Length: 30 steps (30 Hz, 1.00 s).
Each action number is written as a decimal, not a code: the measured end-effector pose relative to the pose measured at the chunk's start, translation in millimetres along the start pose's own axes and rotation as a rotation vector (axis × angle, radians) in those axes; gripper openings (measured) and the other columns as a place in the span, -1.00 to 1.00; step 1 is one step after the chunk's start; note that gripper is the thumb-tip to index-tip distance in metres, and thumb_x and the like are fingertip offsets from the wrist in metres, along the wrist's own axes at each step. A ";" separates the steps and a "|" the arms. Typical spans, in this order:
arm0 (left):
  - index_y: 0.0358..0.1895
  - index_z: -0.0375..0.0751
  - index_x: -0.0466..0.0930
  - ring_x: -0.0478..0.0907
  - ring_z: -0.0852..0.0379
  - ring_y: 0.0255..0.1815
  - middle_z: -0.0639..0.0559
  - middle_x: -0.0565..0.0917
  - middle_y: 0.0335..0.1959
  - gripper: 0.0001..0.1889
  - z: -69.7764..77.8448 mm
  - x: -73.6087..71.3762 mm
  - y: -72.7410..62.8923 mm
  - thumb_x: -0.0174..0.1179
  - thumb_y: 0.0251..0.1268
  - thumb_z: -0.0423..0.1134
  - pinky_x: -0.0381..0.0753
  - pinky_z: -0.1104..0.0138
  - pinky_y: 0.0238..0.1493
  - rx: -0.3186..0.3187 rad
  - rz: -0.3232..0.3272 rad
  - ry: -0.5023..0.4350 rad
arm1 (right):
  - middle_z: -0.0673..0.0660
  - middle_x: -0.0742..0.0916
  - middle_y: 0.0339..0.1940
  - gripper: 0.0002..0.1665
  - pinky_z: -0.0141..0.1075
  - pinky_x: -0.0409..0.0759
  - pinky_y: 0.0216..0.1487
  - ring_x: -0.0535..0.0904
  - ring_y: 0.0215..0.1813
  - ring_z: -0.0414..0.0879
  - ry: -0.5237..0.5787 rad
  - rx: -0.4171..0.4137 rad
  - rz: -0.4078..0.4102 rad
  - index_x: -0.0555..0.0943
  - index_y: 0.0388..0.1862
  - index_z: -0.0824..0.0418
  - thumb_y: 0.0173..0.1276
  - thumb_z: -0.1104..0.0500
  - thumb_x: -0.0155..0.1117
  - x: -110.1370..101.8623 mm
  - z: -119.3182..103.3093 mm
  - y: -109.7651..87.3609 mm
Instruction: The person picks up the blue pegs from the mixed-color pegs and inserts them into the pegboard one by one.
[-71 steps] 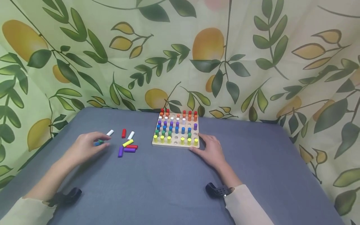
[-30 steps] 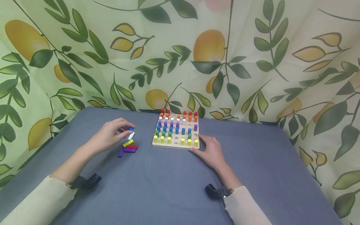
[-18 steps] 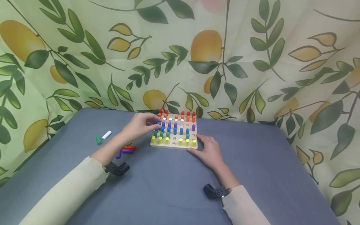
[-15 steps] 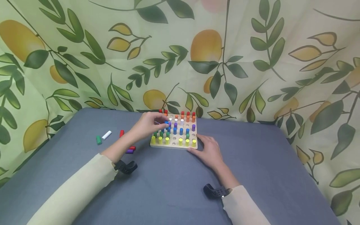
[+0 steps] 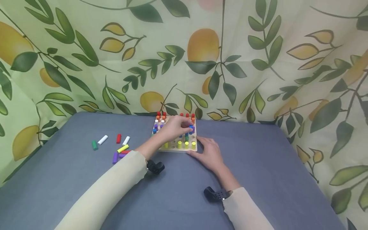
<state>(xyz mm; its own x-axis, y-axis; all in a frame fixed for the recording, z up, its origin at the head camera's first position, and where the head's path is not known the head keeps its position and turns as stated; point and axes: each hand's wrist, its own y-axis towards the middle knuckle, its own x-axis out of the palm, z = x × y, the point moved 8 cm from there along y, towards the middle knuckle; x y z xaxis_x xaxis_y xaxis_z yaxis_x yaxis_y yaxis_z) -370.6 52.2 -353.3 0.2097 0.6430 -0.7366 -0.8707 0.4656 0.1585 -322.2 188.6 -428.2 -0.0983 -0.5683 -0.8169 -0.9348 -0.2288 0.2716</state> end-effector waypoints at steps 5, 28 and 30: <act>0.07 -0.24 0.72 0.69 0.13 -0.06 -0.03 0.78 -0.09 -0.73 -6.3 6.8 11.1 0.29 0.40 -0.24 0.67 0.30 0.08 -0.002 -0.037 0.010 | 0.24 0.64 0.34 -0.10 0.22 0.41 0.36 0.49 0.36 0.20 0.010 -0.004 0.004 0.50 0.42 0.19 0.20 -0.23 0.48 -1.5 -3.1 1.3; -0.05 -0.22 0.77 0.68 0.15 -0.12 -0.04 0.79 -0.14 -0.81 -15.3 26.2 16.6 0.35 0.34 -0.28 0.65 0.35 -0.01 -0.051 -0.075 0.024 | 0.26 0.63 0.35 -0.08 0.20 0.39 0.37 0.49 0.36 0.20 0.002 -0.015 0.002 0.49 0.43 0.21 0.21 -0.24 0.47 -0.1 0.5 1.9; -0.07 -0.20 0.78 0.68 0.16 -0.15 -0.03 0.80 -0.16 -0.83 -14.9 27.3 16.2 0.36 0.32 -0.28 0.65 0.36 -0.04 -0.058 -0.079 0.029 | 0.25 0.64 0.35 -0.08 0.20 0.39 0.37 0.49 0.36 0.20 0.005 -0.016 0.004 0.49 0.43 0.20 0.21 -0.24 0.47 -0.3 0.5 1.4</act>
<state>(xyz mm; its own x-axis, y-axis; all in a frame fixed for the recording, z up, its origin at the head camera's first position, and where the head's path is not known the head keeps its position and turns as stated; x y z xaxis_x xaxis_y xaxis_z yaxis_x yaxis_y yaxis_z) -385.6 68.2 -380.6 0.2668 0.5877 -0.7639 -0.8766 0.4774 0.0611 -323.6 188.9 -427.8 -0.0997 -0.5733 -0.8133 -0.9287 -0.2397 0.2829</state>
